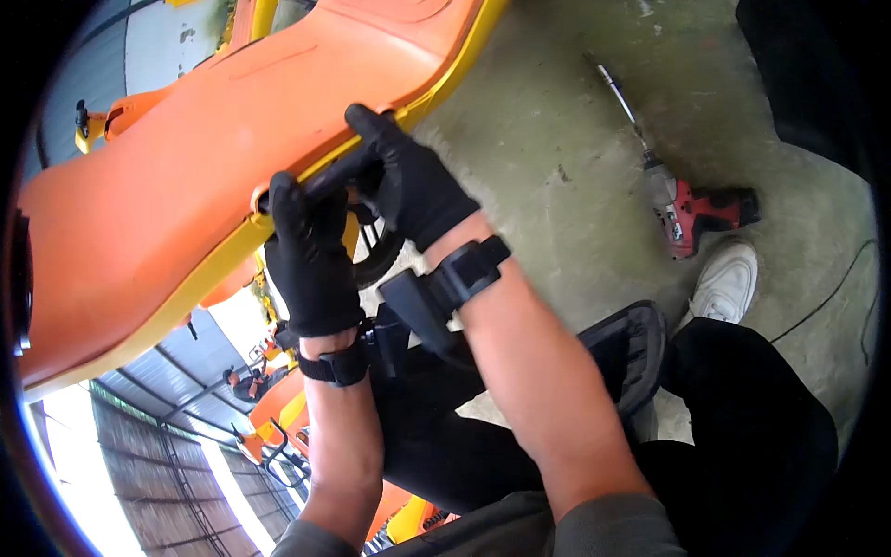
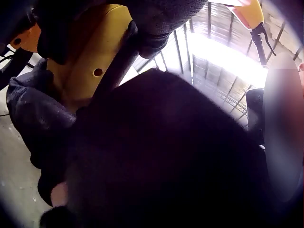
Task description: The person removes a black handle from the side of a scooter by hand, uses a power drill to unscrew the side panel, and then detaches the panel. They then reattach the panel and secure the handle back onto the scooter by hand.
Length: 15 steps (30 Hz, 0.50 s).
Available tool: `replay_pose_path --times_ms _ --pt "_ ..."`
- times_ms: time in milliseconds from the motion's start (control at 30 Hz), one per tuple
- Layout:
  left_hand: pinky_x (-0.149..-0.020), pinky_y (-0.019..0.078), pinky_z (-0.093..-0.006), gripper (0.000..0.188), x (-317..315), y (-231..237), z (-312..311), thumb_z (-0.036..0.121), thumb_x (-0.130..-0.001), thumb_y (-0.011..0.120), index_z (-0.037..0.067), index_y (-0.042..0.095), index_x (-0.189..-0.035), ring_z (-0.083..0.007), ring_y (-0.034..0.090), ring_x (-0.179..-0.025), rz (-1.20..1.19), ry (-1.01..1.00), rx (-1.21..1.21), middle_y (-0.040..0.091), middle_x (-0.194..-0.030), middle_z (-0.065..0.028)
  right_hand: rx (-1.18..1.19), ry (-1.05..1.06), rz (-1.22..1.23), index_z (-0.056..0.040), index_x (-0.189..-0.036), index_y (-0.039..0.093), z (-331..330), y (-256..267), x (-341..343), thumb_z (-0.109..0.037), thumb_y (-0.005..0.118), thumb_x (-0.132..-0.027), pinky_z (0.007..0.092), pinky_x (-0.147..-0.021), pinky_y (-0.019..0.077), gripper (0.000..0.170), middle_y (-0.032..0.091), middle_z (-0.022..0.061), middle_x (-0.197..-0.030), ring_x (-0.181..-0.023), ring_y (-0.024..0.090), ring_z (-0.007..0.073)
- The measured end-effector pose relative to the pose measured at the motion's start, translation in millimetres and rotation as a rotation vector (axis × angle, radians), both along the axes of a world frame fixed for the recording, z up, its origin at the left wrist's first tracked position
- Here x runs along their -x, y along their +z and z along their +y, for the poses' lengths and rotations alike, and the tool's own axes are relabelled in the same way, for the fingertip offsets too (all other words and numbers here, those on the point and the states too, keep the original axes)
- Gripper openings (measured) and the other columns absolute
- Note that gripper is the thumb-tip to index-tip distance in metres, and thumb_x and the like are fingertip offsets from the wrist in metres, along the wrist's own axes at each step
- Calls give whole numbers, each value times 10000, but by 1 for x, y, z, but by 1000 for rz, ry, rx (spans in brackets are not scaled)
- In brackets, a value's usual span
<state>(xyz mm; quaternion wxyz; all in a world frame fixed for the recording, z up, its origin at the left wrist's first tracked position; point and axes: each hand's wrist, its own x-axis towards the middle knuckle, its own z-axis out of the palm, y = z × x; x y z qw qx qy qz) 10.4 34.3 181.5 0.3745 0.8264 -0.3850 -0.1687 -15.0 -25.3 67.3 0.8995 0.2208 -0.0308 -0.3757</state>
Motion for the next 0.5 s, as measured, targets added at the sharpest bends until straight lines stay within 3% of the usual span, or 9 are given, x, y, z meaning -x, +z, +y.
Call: replay_pose_path --times_ms 100,167,200,233,300,333,367,433,500 --pt "-765 496 -311 377 -1 2 -2 37 -890 644 73 522 -1245 -214 634 -945 -239 -116 -29 630 -1036 -151 45 -21 -95 -99 -1172 565 -4 0 3 -275 674 -880 367 -922 491 357 644 68 -1106 -1017 610 212" --pt "-763 499 -312 392 8 8 -12 52 -908 623 85 500 -1279 -209 635 -948 524 281 223 626 -1027 -154 63 41 -101 -111 -1151 591 -2 0 16 -333 648 -895 365 -914 499 344 647 58 -1104 -1025 610 200" --pt "-757 504 -307 424 0 4 -6 59 -924 601 119 473 -1323 -209 638 -938 340 151 119 631 -1014 -152 52 38 -36 -117 -1125 615 -3 4 19 -407 616 -902 365 -897 510 366 661 53 -1081 -1008 620 196" --pt "-757 504 -307 424 -7 1 0 59 -924 601 119 473 -1323 -209 638 -938 335 148 119 631 -1014 -152 53 35 -42 -117 -1125 615 -2 2 18 -407 616 -902 365 -897 510 366 661 53 -1081 -1008 620 196" --pt "-762 506 -313 462 -16 -1 8 58 -921 602 141 454 -1351 -206 641 -933 -343 -218 -166 639 -998 -151 80 28 -54 -105 -1112 621 -1 0 19 -454 603 -897 363 -886 517 410 679 60 -1041 -963 639 206" --pt "-762 507 -313 471 -16 -1 10 35 -920 592 157 460 -1356 -202 640 -934 -440 -253 -164 635 -1025 -146 107 26 -28 -91 -1098 627 -2 1 18 -459 600 -897 362 -877 523 421 689 68 -1009 -924 652 217" --pt "-762 507 -313 471 -18 -2 11 35 -920 592 157 460 -1356 -202 640 -934 -443 -257 -162 635 -1025 -146 107 21 -31 -91 -1098 627 -2 2 19 -459 600 -897 362 -877 523 421 689 68 -1009 -924 652 217" --pt "-751 512 -320 481 -21 -3 11 21 -917 586 156 453 -1359 -220 650 -927 -405 -277 -162 635 -1036 -155 122 57 -26 -65 -1285 489 -2 2 20 -446 619 -891 371 -1031 437 563 575 120 -1224 -1151 539 260" --pt "-749 513 -321 480 -16 -5 10 25 -916 590 157 455 -1357 -226 652 -934 -434 -256 -142 639 -1029 -156 95 37 -21 -65 -1279 494 -2 4 18 -425 614 -900 373 -1032 436 537 580 122 -1217 -1145 545 262"
